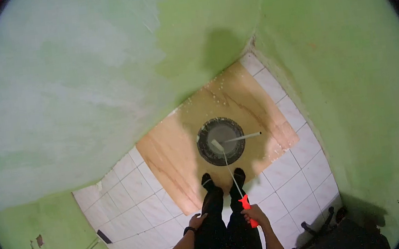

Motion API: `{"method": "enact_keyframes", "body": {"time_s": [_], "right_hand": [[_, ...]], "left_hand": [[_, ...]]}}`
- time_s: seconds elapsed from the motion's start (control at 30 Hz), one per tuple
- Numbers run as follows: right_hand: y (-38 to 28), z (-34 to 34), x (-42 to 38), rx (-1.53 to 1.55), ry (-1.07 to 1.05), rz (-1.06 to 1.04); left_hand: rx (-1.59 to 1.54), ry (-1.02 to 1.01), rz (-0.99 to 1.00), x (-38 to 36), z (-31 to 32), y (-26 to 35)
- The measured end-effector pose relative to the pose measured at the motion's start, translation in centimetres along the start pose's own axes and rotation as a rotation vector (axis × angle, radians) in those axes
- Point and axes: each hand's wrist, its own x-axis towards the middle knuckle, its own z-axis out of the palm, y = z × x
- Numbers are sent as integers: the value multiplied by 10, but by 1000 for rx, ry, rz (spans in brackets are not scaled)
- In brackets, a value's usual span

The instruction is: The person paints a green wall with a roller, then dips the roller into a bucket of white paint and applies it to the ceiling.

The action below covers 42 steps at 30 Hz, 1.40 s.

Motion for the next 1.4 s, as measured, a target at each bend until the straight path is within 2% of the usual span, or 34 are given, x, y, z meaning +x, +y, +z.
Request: {"method": "enact_keyframes", "body": {"time_s": [0.03,0.1,0.2,0.23,0.37,0.43,0.53,0.6,0.67,0.73,0.8,0.87,0.93,1.03,1.07,1.13,1.17,1.23,1.3,1.37,1.4], "right_hand": [[0,0,0,-76,18,4],[0,-1,2,-93,20,-31],[11,-7,1,-82,1,-85],[8,-5,-8,-50,-21,-102],[0,0,-60,-132,15,-139],[10,5,-79,-278,43,-185],[17,26,-90,-148,38,-271],[-24,54,-106,-108,42,-274],[-42,69,-86,-294,77,-492],[-88,92,-72,-367,142,-646],[-68,94,35,-739,238,-984],[-118,115,68,-440,146,-754],[-163,133,96,-485,537,-1525],[-211,145,91,-393,509,-1414],[-210,142,120,-392,507,-1405],[-215,134,175,-300,501,-1529],[-224,126,174,-301,501,-1519],[-252,107,165,-420,468,-1295],[-287,84,157,-335,492,-1317],[-333,55,132,-390,595,-1291],[-357,39,128,-362,608,-1416]], "left_hand": [[-4,12,10,-7,-11,8],[-173,-9,-155,-22,-32,24],[-450,-9,-193,-32,-53,28],[-642,-110,-193,-39,-66,28],[-679,-23,-130,-65,-91,29],[-730,-9,-135,-78,-99,22],[-778,20,-158,-98,-108,23],[-805,45,-164,-104,-111,19],[-806,57,-196,-103,-110,14],[-813,61,-147,-108,-108,13],[-799,81,-151,-102,-107,6],[-789,101,-149,-87,-104,6],[-800,187,-123,-74,-101,9],[-808,197,-93,-57,-93,3],[-805,197,-102,-54,-90,3],[-772,191,-115,-51,-85,6],[-781,189,-133,-50,-80,6],[-795,170,-141,-53,-71,4],[-814,154,-169,-60,-65,7],[-819,136,-188,-63,-59,5],[-820,123,-211,-64,-57,3]]}}
